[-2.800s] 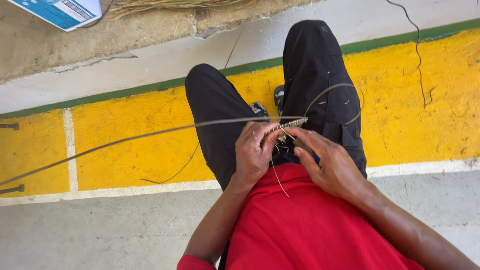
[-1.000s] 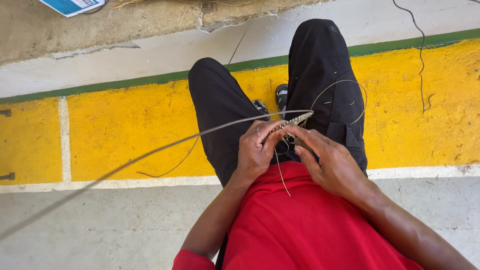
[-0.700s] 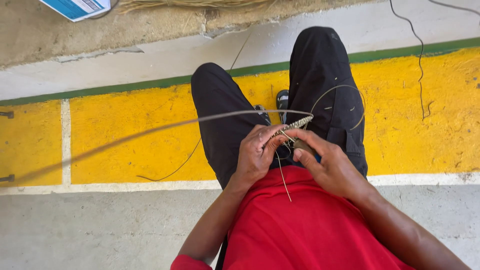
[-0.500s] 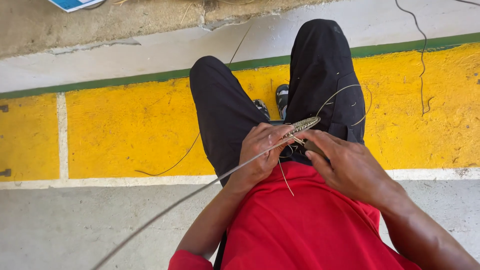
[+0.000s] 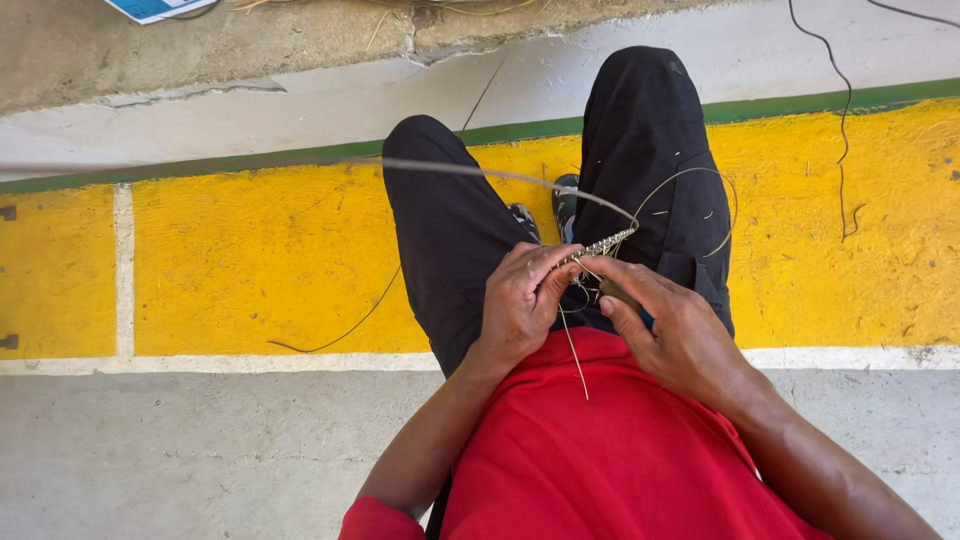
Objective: Weaving a small circular basket or coaster using long natural fibers and a small hand tool.
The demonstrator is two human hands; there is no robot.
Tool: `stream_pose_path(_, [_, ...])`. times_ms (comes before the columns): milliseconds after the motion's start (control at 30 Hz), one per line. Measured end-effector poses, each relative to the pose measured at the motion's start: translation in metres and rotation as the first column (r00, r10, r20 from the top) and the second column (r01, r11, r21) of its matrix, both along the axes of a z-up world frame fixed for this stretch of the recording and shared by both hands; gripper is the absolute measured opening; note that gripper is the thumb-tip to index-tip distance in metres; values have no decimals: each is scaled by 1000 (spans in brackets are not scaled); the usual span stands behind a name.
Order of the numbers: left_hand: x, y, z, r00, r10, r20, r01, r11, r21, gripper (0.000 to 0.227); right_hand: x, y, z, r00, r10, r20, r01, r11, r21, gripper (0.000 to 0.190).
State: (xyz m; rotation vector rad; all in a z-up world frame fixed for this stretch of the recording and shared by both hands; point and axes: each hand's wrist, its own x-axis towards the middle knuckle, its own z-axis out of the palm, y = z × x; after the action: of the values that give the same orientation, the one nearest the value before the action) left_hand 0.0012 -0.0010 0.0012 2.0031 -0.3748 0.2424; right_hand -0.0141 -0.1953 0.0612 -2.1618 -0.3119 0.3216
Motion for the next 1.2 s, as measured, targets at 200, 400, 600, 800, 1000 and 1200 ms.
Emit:
stream_pose_path(200, [-2, 2, 1, 997, -49, 60, 46, 998, 46, 27, -2, 0, 7, 999, 15, 51, -8, 989, -151, 45])
stream_pose_path(400, [1, -3, 8, 979, -6, -205, -8, 998, -68, 31, 5, -4, -12, 1000, -19, -18, 21, 990, 139, 42])
stream_pose_path(600, [0, -6, 1, 998, 1, -66, -6, 997, -74, 26, 3, -6, 8, 997, 24, 73, -18, 997, -81, 48])
stream_pose_path(800, [0, -3, -1, 999, -55, -3, 55, 998, 11, 27, 2, -4, 5, 1000, 4, -12, -6, 986, -164, 47])
stream_pose_path(1000, [6, 2, 12, 987, -132, -87, 124, 988, -94, 34, 12, -2, 6, 977, -85, -193, 89, 996, 11, 45])
stream_pose_path(1200, [6, 0, 7, 972, -79, -219, 57, 993, -107, 33, 3, -10, -3, 984, 67, 166, -55, 996, -71, 47])
